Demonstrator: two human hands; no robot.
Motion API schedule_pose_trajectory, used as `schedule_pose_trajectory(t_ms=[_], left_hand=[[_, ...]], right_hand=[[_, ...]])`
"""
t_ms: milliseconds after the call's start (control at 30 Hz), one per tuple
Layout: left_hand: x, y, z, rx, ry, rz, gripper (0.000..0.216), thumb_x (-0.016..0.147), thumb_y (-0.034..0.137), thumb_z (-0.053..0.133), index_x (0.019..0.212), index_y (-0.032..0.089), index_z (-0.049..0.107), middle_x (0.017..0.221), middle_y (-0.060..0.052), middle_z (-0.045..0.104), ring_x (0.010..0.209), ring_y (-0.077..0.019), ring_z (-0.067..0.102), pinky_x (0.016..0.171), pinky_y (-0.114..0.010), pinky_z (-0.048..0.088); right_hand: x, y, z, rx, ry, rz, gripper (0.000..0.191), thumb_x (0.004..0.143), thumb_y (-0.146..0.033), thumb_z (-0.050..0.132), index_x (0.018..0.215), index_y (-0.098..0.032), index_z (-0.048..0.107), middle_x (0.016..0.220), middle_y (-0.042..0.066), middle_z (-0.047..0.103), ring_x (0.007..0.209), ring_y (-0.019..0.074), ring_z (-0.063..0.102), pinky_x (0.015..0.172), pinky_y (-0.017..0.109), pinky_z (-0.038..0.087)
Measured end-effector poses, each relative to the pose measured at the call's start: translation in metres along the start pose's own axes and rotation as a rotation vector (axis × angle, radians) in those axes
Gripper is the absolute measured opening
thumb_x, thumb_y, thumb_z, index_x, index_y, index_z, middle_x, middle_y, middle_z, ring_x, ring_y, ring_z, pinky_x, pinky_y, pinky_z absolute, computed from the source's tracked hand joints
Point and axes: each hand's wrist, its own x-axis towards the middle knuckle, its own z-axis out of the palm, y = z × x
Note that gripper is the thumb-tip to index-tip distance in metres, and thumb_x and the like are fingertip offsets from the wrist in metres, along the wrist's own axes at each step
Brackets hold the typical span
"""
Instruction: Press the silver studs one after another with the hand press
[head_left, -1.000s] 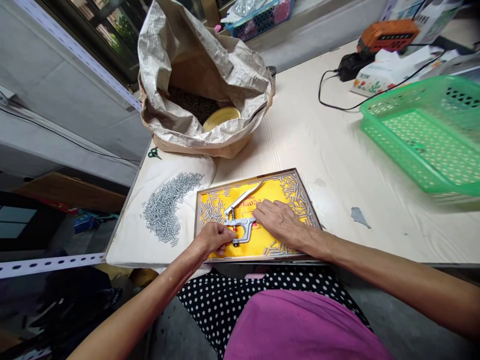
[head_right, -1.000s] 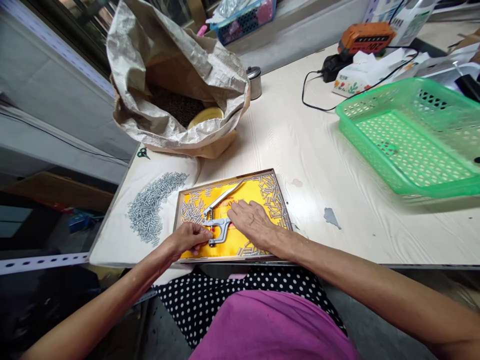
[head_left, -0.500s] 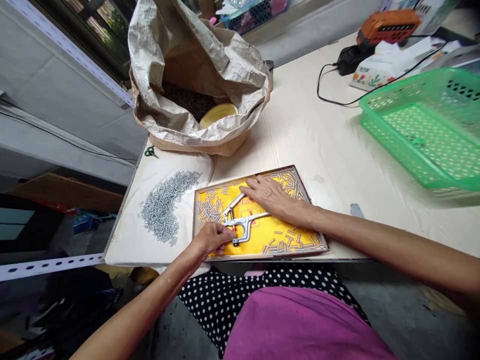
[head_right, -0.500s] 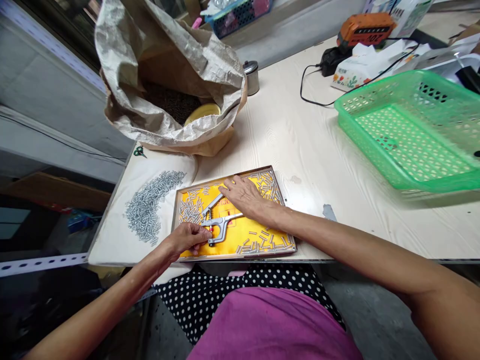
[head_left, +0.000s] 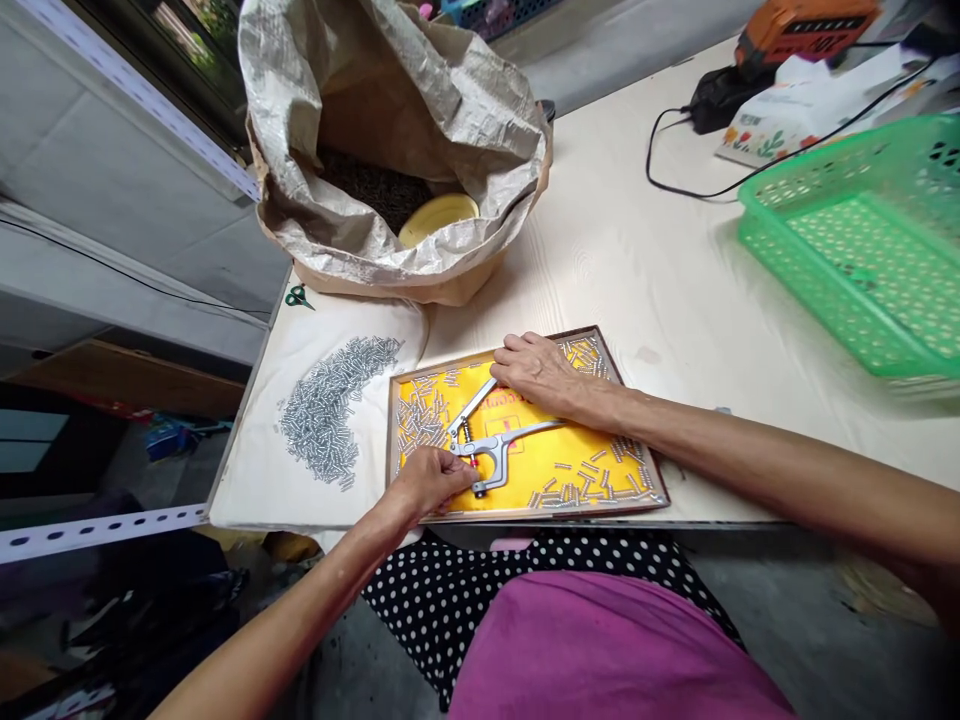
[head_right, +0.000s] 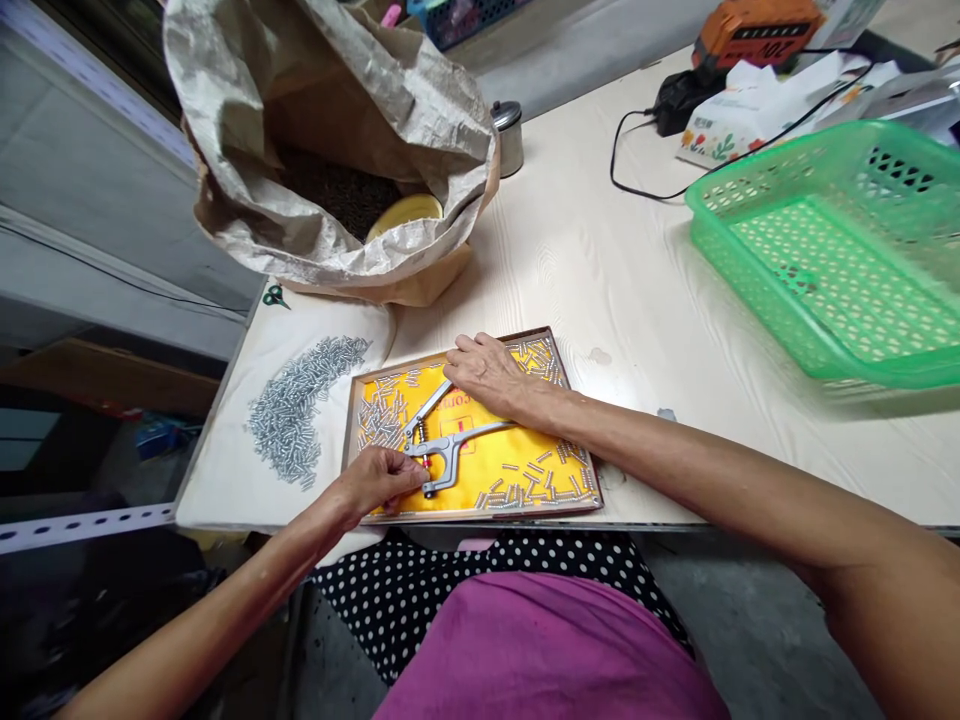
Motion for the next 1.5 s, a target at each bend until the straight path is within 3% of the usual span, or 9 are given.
schedule_pose_trajectory(t_ms=[333,767,867,933,1000,1067,1167,1400,1500], left_hand=[[-0.005,0.003,0.006,0.138,0.085,0.035,0.033,0.071,0.047,0.068,0.061,0.016,0.064,0.044,0.006,0.043,0.044,-0.0085,0.035,0.048,-0.024,0.020],[-0.006,0.003,0.011,0.066,-0.001,-0.020,0.041,0.073,0.051,0.067,0.051,0.020,0.050,0.040,0.006,0.044,0.042,-0.0094,0.038,0.047,-0.024,0.024],[-0.007,0.004,0.012,0.076,0.014,-0.021,0.038,0.076,0.045,0.065,0.051,0.020,0.050,0.040,0.005,0.045,0.042,-0.0092,0.037,0.048,-0.024,0.024],[-0.008,0.004,0.012,0.080,0.019,-0.024,0.037,0.077,0.043,0.065,0.051,0.020,0.051,0.039,0.005,0.045,0.042,-0.0092,0.037,0.049,-0.024,0.024],[-0.008,0.004,0.012,0.076,0.019,-0.029,0.037,0.077,0.042,0.066,0.052,0.020,0.051,0.039,0.005,0.045,0.042,-0.0092,0.037,0.049,-0.024,0.025],[-0.008,0.003,0.013,0.060,0.011,-0.021,0.037,0.077,0.041,0.067,0.052,0.020,0.051,0.040,0.005,0.045,0.042,-0.0088,0.037,0.049,-0.024,0.025],[-0.009,0.002,0.014,0.034,0.007,0.001,0.038,0.078,0.042,0.066,0.051,0.020,0.050,0.041,0.005,0.044,0.042,-0.0085,0.036,0.049,-0.024,0.024],[-0.011,-0.001,0.015,0.109,0.066,0.009,0.036,0.081,0.042,0.065,0.056,0.018,0.057,0.042,0.005,0.046,0.045,-0.0099,0.038,0.050,-0.024,0.028],[-0.020,0.000,0.018,0.274,0.205,0.108,0.031,0.086,0.038,0.063,0.063,0.017,0.063,0.057,-0.001,0.059,0.056,-0.0143,0.053,0.058,-0.026,0.038]], right_hand=[[-0.004,-0.003,-0.013,0.001,-0.044,0.018,0.021,0.100,-0.015,0.044,0.097,-0.018,0.064,0.098,0.009,0.066,0.095,0.0258,0.047,0.071,0.038,0.028],[-0.006,0.014,-0.013,0.005,-0.064,-0.041,0.025,0.097,-0.012,0.040,0.095,-0.022,0.063,0.099,0.008,0.065,0.097,0.0274,0.047,0.079,0.042,0.034],[-0.009,0.014,-0.018,0.051,-0.097,-0.014,0.018,0.098,-0.025,0.048,0.096,-0.020,0.065,0.100,0.009,0.067,0.100,0.0286,0.048,0.079,0.042,0.036],[-0.016,0.012,-0.021,0.107,-0.107,-0.046,0.032,0.094,-0.047,0.056,0.105,-0.019,0.066,0.106,0.010,0.067,0.103,0.0305,0.049,0.082,0.043,0.038],[-0.026,0.009,-0.022,0.156,-0.092,-0.093,0.061,0.084,-0.066,0.061,0.121,-0.017,0.061,0.117,0.012,0.066,0.109,0.0333,0.049,0.088,0.047,0.039],[-0.036,0.006,-0.021,0.174,-0.079,-0.108,0.083,0.073,-0.073,0.066,0.133,-0.015,0.055,0.127,0.014,0.062,0.117,0.0368,0.048,0.093,0.050,0.038],[-0.046,0.000,-0.019,0.158,-0.081,-0.089,0.095,0.065,-0.070,0.073,0.138,-0.015,0.050,0.133,0.017,0.058,0.123,0.0397,0.046,0.097,0.052,0.037],[-0.050,-0.008,-0.024,0.131,-0.125,-0.013,0.082,0.071,-0.063,0.073,0.132,-0.011,0.054,0.123,0.018,0.061,0.108,0.0358,0.053,0.090,0.049,0.041],[-0.051,-0.011,-0.027,0.114,-0.164,-0.003,0.067,0.076,-0.061,0.073,0.120,-0.012,0.060,0.112,0.015,0.063,0.102,0.0325,0.054,0.086,0.046,0.041]])
